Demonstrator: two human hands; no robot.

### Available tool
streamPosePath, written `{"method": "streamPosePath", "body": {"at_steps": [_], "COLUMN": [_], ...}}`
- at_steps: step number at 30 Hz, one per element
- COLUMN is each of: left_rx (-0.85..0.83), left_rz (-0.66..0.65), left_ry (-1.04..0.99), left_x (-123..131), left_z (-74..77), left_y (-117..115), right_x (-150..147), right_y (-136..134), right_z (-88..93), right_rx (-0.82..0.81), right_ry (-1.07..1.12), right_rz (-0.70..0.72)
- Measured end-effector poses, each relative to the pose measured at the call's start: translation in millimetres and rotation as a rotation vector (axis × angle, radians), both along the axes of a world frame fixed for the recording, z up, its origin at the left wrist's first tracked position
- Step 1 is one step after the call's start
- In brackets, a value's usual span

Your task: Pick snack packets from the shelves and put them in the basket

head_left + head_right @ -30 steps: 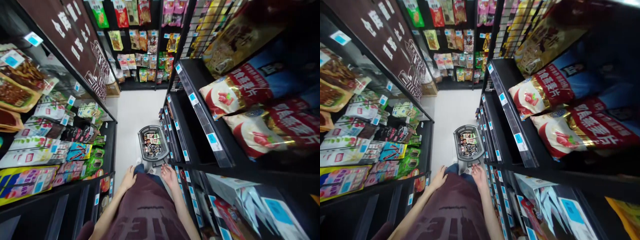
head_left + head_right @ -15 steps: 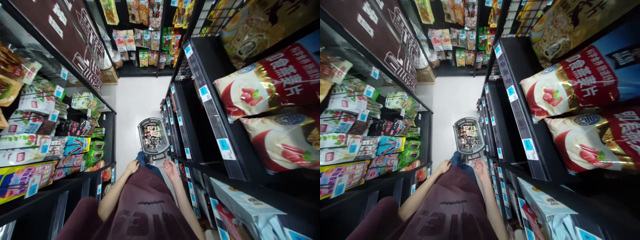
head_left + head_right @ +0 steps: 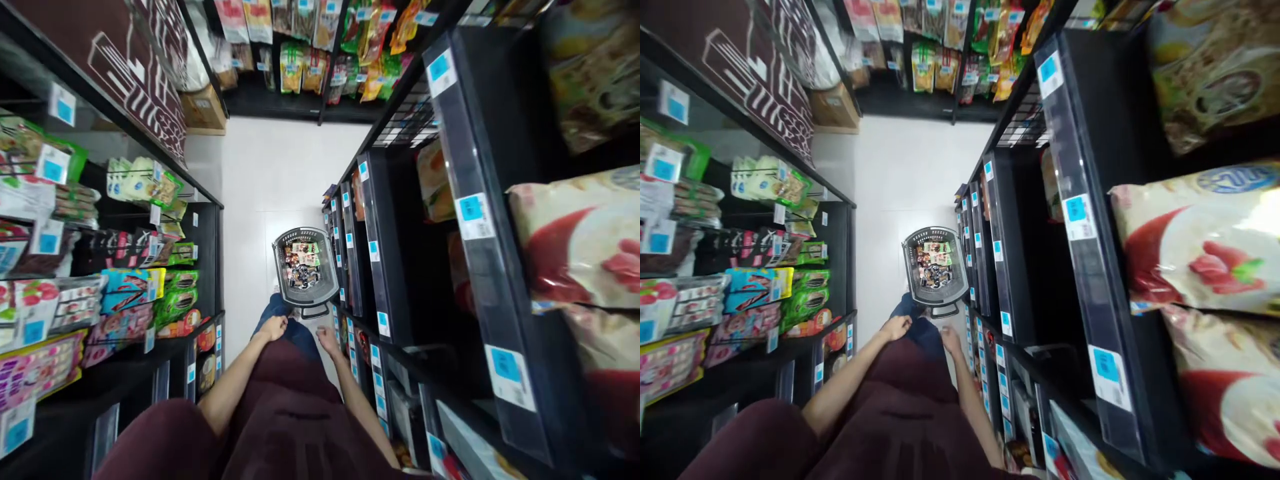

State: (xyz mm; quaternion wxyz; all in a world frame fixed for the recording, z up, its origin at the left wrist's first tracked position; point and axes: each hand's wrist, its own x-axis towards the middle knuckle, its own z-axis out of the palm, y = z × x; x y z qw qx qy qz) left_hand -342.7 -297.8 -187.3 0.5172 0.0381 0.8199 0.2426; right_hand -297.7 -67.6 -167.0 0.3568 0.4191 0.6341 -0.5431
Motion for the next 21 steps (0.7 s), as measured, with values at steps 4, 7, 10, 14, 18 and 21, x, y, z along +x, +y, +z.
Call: {"method": "streamPosePath", "body": {"at_steps": [4,7,10,14,18,21], "left_rx": [-0.008,-0.038,-0.074,-0.105,-0.077,-0.067], "left_rz": [0.007,-0.019,-0.081,-0.203,-0.305,-0.345], "left_ry": [-0.039,-0.08,-0.132,-0.191,-0.152,-0.071], "left_x": [-15,-42,-79,-141,-208,-253], "left_z": [-11.1,-29.8,-60.9,-120.7,-184.7,-224.3], "left_y": [-16,-32,-46,-53,-29,2], "right_x": [6,21,39,57,63,65], "right_y": [-5,-28,-63,-107,-123,-126], "right_z": [-19.1,-30.3,-42.5,-60.1,-78.5,-96.4], "right_rx": [0.08,0.048,0.023,0.083,0.204,0.237], "right_ry": [-0.156,-0.276,-0.402,-0.542,-0.501,-0.532], "right_rz": [0.177,0.274,0.334,0.402,0.323,0.146]}}
